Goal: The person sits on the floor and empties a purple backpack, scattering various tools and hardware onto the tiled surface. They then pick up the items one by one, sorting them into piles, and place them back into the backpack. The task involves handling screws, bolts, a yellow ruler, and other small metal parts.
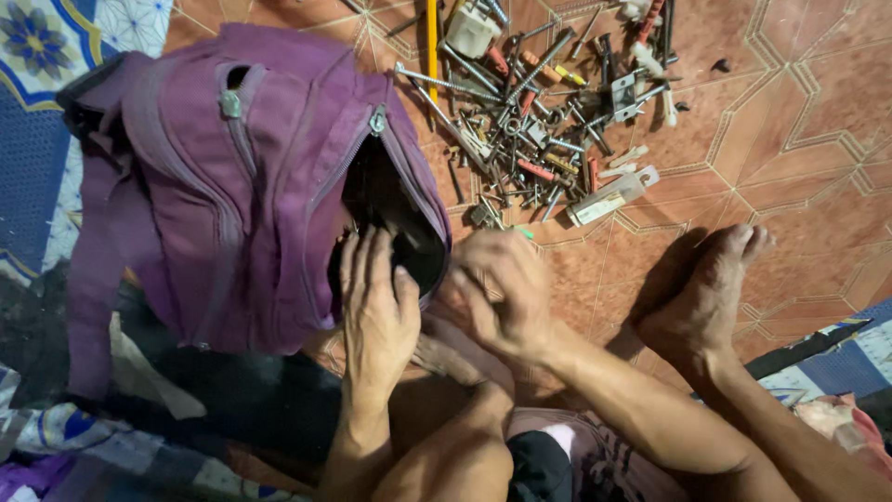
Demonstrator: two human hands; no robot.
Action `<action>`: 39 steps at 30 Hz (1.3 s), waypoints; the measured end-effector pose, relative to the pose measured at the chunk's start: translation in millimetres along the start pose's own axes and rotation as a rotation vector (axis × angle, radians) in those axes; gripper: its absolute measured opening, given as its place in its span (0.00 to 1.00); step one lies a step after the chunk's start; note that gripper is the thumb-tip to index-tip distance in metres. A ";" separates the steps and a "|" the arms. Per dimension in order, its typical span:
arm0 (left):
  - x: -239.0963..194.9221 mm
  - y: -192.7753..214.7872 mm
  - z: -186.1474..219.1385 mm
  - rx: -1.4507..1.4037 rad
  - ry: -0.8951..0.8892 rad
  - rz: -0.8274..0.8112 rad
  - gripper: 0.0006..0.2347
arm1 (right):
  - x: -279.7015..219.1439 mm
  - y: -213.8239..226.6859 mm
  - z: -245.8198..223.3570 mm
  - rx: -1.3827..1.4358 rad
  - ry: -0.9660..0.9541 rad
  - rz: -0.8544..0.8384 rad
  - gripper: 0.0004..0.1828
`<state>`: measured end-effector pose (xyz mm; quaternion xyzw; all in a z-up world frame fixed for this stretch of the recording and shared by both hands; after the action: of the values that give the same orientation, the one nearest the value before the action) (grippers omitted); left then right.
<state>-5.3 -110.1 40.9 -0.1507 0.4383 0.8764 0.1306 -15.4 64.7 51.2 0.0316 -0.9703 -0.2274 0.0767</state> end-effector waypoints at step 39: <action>-43.1 -13.9 3.1 0.291 -0.150 -0.139 0.22 | -5.7 -17.7 -13.1 -0.487 0.242 -0.835 0.33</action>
<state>39.0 -103.7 48.8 -0.0942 0.5380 0.8014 0.2438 -7.2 43.7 54.1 0.4246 -0.7778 -0.4533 0.0962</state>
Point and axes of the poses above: each hand's wrist, its own x-axis towards the middle knuckle, its own y-axis out of the back of the hand, z = x × y, the point moved 4 cm from there along x, towards the middle knuckle, and after that the axes turned 1 degree about -x, right-handed, at the moved point
